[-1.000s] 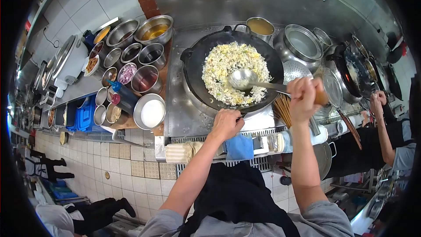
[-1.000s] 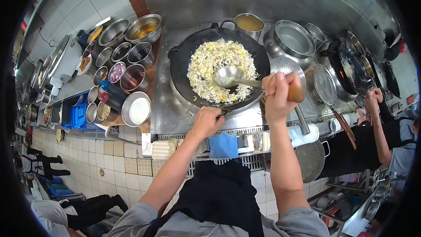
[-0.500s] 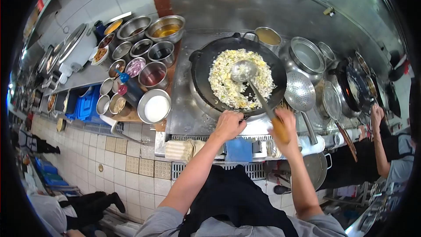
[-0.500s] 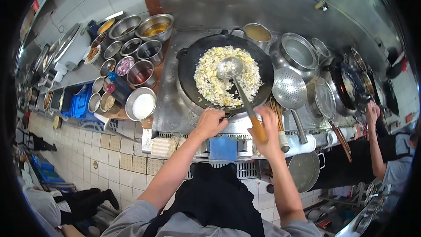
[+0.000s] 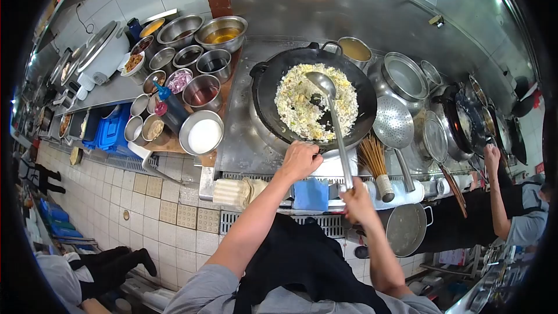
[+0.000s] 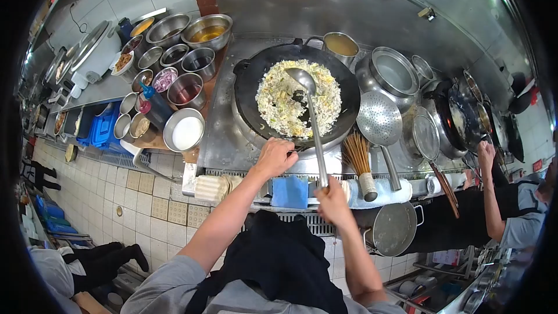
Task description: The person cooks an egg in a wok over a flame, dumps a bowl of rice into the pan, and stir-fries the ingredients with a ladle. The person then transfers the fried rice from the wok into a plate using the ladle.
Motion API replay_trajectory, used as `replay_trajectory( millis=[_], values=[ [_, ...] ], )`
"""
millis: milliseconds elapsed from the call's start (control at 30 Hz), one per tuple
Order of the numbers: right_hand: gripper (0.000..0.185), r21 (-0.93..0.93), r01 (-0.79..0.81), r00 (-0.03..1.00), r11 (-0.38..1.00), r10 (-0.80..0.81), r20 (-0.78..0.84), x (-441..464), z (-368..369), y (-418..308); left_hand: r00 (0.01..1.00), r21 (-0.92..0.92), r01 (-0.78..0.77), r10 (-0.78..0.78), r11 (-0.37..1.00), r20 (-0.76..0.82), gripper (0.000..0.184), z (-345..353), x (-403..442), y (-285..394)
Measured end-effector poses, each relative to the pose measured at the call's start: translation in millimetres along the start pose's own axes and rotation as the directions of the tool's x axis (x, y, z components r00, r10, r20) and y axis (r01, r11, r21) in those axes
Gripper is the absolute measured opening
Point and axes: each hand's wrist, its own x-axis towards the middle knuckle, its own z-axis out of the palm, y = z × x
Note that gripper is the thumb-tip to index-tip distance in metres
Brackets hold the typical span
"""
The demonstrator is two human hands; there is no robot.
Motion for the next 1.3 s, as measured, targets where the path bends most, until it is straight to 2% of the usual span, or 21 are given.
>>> replay_trajectory(
  millis=[33,100,133,167,333,400,500,600,667,700,767,833,867,900,933,967,1033,1100,1200,1233,1300],
  values=[
    [0.045,-0.019,0.031,0.999,0.999,-0.031,-0.012,-1.2,12.9,23.1,1.000,0.009,0.014,-0.014,1.000,0.013,0.022,-0.1,0.2,0.6],
    [0.057,-0.265,0.247,0.948,0.932,-0.289,-0.132,19.4,31.4,106.1,1.000,0.002,0.006,-0.006,1.000,-0.003,0.022,3.6,-0.7,-2.1],
    [0.064,-0.174,0.329,0.923,0.928,-0.355,-0.149,14.5,31.8,103.9,1.000,0.002,-0.001,0.001,1.000,-0.018,0.022,3.9,-1.7,-3.4],
    [0.064,-0.240,0.241,0.955,0.941,-0.274,-0.115,-0.1,16.6,101.6,1.000,0.004,0.001,-0.001,1.000,-0.019,0.022,3.8,-2.4,-4.6],
    [0.062,-0.445,0.261,0.959,0.857,-0.284,0.015,-87.8,-49.7,29.4,0.999,0.016,-0.011,0.012,1.000,-0.033,0.021,4.8,-1.3,-2.8],
    [0.058,-0.611,0.055,0.998,0.789,-0.023,0.061,-90.3,-61.3,-14.0,0.999,0.002,-0.009,0.009,1.000,-0.031,0.021,5.5,-1.7,-3.2],
    [0.055,-0.669,0.136,0.986,0.731,-0.164,0.022,-23.1,-49.7,-6.9,1.000,-0.012,-0.017,0.016,1.000,-0.021,0.020,2.9,-0.9,-2.9],
    [0.056,-0.636,0.170,0.969,0.753,-0.245,-0.031,16.6,-27.8,-3.3,0.999,0.000,-0.020,0.020,1.000,-0.026,0.020,6.6,-3.9,-3.1],
    [0.059,-0.658,0.157,0.977,0.737,-0.211,-0.002,4.2,-23.5,-0.3,1.000,0.009,-0.016,0.016,1.000,-0.012,0.020,4.6,-1.2,-4.3],
    [0.062,-0.681,0.065,0.996,0.729,-0.085,0.004,-25.6,-27.0,-12.7,1.000,0.006,-0.015,0.015,1.000,-0.022,0.020,3.7,0.8,-4.7],
    [0.065,-0.635,0.107,0.993,0.765,-0.109,0.037,-66.6,-38.4,-5.5,0.999,-0.010,-0.029,0.029,1.000,-0.034,0.020,5.5,-1.7,-4.8],
    [0.062,-0.669,0.052,0.999,0.742,-0.032,0.042,-85.6,-45.8,-14.8,0.998,-0.018,-0.026,0.025,0.999,-0.062,0.020,8.2,-3.4,-5.6],
    [0.060,-0.658,0.304,0.940,0.689,-0.328,0.091,-69.7,-45.7,-10.1,0.998,-0.011,-0.023,0.023,1.000,-0.060,0.019,8.0,-3.5,-5.1],
    [0.060,-0.654,0.304,0.940,0.693,-0.332,0.085,-52.8,-45.2,-8.8,0.998,-0.004,-0.027,0.027,1.000,-0.059,0.019,7.3,-2.2,-4.7],
    [0.061,-0.423,0.142,0.990,0.895,-0.135,0.046,-27.8,-49.2,-13.1,0.998,-0.001,-0.036,0.036,0.999,-0.057,0.019,6.7,-2.2,-3.8],
    [0.062,-0.157,-0.057,0.995,0.986,0.069,0.068,-6.8,-49.1,-23.5,0.999,-0.001,-0.032,0.032,1.000,-0.038,0.019,6.0,-3.3,-3.1],
    [0.062,0.003,0.078,0.996,0.997,-0.078,0.030,29.3,-37.1,-26.0,0.999,0.010,-0.024,0.024,1.000,-0.025,0.019,4.2,-0.3,-5.3],
    [0.063,-0.016,0.236,0.971,0.972,-0.236,-0.037,74.6,-29.3,-30.5,0.997,-0.026,-0.049,0.048,0.998,-0.056,0.019,8.1,-1.8,-8.0],
    [0.064,0.025,0.186,0.982,0.982,-0.187,0.012,107.3,-9.3,-59.6,0.998,-0.024,-0.043,0.042,0.999,-0.046,0.020,8.8,-1.6,-7.7],
    [0.065,-0.049,0.148,0.989,0.988,-0.146,0.037,108.8,-3.3,-59.8,0.998,-0.021,-0.040,0.040,0.999,-0.039,0.020,7.9,-2.0,-6.7],
    [0.065,-0.262,0.299,0.954,0.917,-0.290,0.074,100.2,5.5,-34.5,0.998,-0.017,-0.048,0.047,0.999,-0.044,0.019,4.8,-1.2,-5.3]
  ],
)
